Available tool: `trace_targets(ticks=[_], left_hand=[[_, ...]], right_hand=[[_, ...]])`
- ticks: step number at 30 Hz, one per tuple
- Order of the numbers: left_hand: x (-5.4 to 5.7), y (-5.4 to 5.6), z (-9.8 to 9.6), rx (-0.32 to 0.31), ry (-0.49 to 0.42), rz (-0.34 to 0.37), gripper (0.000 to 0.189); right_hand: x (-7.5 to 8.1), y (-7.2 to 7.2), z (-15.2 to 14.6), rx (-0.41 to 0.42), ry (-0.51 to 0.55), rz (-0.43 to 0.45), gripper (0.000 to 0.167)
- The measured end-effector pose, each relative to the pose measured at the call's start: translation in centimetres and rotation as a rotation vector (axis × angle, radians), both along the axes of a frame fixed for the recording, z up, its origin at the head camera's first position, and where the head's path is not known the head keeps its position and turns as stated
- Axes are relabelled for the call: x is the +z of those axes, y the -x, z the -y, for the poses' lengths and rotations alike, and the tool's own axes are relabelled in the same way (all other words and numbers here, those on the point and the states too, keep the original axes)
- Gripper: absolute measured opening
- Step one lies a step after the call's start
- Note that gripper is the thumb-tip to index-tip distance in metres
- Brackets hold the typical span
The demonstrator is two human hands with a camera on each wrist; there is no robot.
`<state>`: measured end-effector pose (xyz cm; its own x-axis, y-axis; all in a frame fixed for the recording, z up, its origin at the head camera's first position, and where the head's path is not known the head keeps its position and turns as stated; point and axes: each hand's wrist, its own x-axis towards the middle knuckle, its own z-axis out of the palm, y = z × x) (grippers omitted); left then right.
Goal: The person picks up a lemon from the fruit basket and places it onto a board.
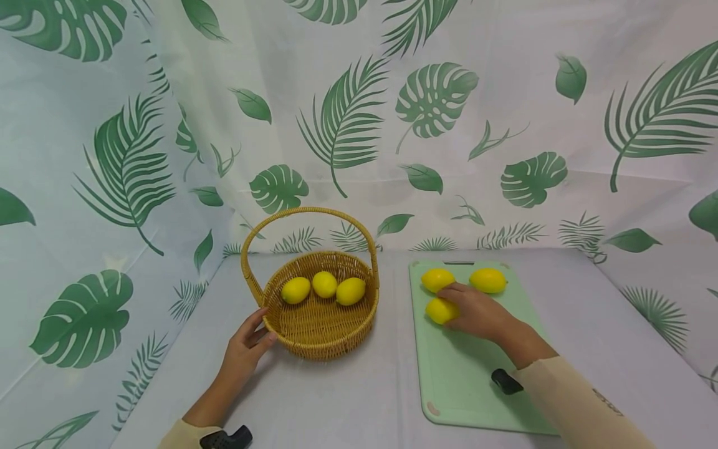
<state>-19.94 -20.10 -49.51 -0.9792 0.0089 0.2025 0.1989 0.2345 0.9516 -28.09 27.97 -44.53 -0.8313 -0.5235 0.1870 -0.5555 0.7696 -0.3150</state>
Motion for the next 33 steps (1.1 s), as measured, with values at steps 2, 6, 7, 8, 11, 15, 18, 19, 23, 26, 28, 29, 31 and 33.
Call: trace_targets(ticks=[2, 6, 7, 8, 11, 15, 18, 19, 23, 26, 28, 29, 31, 33], left_hand=[[0.9, -0.4, -0.2, -0.005, 0.007, -0.003, 0.066], [2.2, -1.0, -0.6, -0.009, 0.032, -0.011, 0.065], [2.3, -1.1, -0.6, -0.007, 0.033, -0.011, 0.065], [2.2, -1.1, -0.6, -0.005, 0.034, -0.015, 0.065], [1.2, -0.7, -0.5, 0.004, 0.026, -0.027, 0.064], [-0.5, 0.1, 0.0, 0.023, 0.024, -0.043, 0.064], [-1.2, 0.4, 0.2, 0.028, 0.018, -0.048, 0.064], [-1.3, 0.4, 0.3, 0.026, 0.017, -0.049, 0.064], [-0.8, 0.3, 0.1, 0.015, 0.001, -0.03, 0.065], [0.4, -0.3, -0.2, 0.006, 0.004, -0.027, 0.064], [1.2, -0.7, -0.4, 0.003, 0.009, -0.02, 0.063], [1.6, -0.9, -0.5, 0.003, 0.013, -0.016, 0.063], [2.1, -1.1, -0.6, 0.002, 0.017, -0.003, 0.063], [2.3, -1.2, -0.6, 0.001, 0.018, 0.005, 0.063]], right_hand=[[0.0, 0.0, 0.0, -0.008, -0.002, 0.004, 0.06], [0.1, -0.1, -0.2, -0.016, -0.002, 0.015, 0.058], [0.1, -0.2, -0.2, -0.011, -0.001, 0.014, 0.058], [0.1, -0.2, -0.2, -0.008, 0.0, 0.011, 0.058], [0.2, -0.3, -0.2, -0.003, 0.0, 0.0, 0.058], [0.3, -0.4, -0.2, -0.007, 0.004, 0.008, 0.058], [0.5, -0.5, -0.3, -0.005, 0.005, 0.02, 0.058], [0.5, -0.5, -0.3, -0.005, 0.005, 0.021, 0.058], [0.6, -0.6, -0.3, -0.002, 0.002, 0.016, 0.059], [0.6, -0.7, -0.2, -0.006, 0.002, 0.015, 0.059], [0.6, -0.7, -0.2, -0.014, 0.002, 0.017, 0.059], [0.6, -0.7, -0.2, -0.015, 0.002, 0.02, 0.059], [0.7, -0.8, -0.1, -0.017, 0.003, 0.029, 0.06], [0.7, -0.8, -0.1, -0.02, -0.001, 0.035, 0.06]])
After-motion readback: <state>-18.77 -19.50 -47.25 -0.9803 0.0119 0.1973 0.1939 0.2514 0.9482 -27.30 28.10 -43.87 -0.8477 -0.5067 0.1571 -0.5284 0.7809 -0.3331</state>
